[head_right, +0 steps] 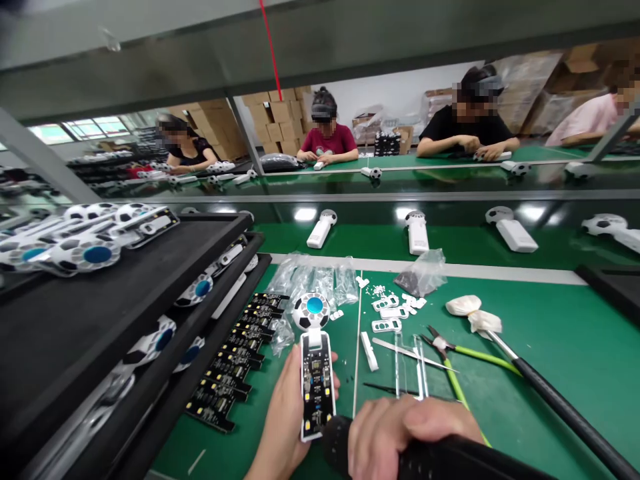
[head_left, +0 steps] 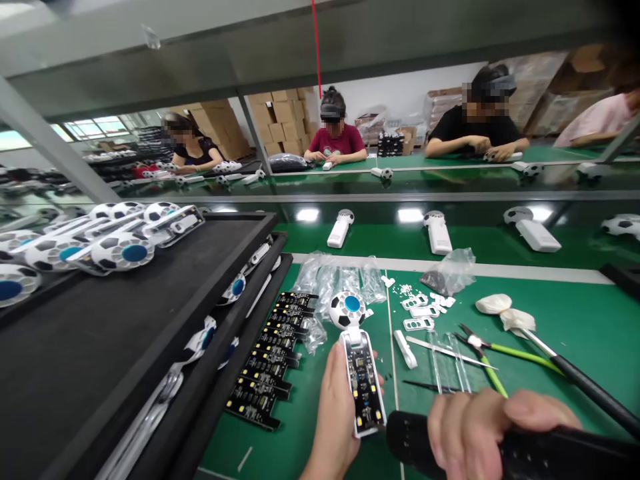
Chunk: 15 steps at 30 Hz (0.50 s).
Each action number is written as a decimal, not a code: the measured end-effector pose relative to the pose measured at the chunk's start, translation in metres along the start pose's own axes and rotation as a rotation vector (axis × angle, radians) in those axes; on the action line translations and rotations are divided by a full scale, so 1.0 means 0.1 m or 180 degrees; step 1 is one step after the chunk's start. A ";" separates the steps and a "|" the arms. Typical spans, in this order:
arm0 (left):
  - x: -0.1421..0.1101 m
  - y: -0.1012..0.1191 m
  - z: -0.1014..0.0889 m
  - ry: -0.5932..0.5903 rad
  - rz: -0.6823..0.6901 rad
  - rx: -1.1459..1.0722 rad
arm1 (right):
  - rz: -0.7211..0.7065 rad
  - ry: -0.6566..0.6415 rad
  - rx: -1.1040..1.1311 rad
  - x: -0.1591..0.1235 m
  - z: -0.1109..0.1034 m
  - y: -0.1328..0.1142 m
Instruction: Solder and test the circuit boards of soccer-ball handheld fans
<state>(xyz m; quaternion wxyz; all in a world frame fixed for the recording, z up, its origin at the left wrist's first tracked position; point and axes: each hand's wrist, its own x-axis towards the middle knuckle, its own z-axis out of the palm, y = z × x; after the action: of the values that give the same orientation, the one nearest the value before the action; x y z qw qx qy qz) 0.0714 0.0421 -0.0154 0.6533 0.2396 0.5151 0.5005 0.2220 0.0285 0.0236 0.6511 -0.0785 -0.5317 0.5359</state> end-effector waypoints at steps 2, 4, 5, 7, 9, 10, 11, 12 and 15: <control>0.00 0.00 0.00 0.0040 0.0029 -0.0013 | 0.0359 -0.0458 0.0097 0.06 -0.07 -0.01; 0.01 0.00 0.00 0.0080 0.0049 -0.0016 | 0.0446 -0.0645 0.0149 0.12 -0.09 -0.02; 0.01 0.00 0.00 0.0110 0.0059 -0.0017 | 0.0380 -0.0611 0.0161 0.13 -0.08 -0.02; 0.02 -0.01 0.00 0.0166 0.0074 -0.0019 | 0.0179 -0.0481 0.0190 0.13 -0.04 0.00; 0.03 -0.02 0.00 0.0192 0.0080 -0.0030 | 0.0004 -0.0371 0.0267 0.09 0.00 0.01; 0.04 -0.03 0.00 0.0197 0.0083 -0.0037 | -0.0040 -0.0333 0.0290 0.07 0.01 0.02; 0.04 -0.03 0.00 0.0195 0.0087 -0.0044 | -0.0039 -0.0314 0.0283 0.04 0.01 0.02; 0.04 -0.04 0.00 0.0194 0.0097 -0.0048 | -0.0012 -0.0310 0.0251 0.01 0.01 0.03; 0.05 -0.06 -0.01 0.0201 0.0120 -0.0028 | 0.0034 -0.0367 0.0106 -0.06 -0.04 0.06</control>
<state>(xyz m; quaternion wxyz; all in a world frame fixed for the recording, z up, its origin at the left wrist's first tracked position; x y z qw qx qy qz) 0.0728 0.0438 -0.0231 0.6282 0.2304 0.5287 0.5222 0.2222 0.0279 0.0146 0.6177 -0.0394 -0.5589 0.5518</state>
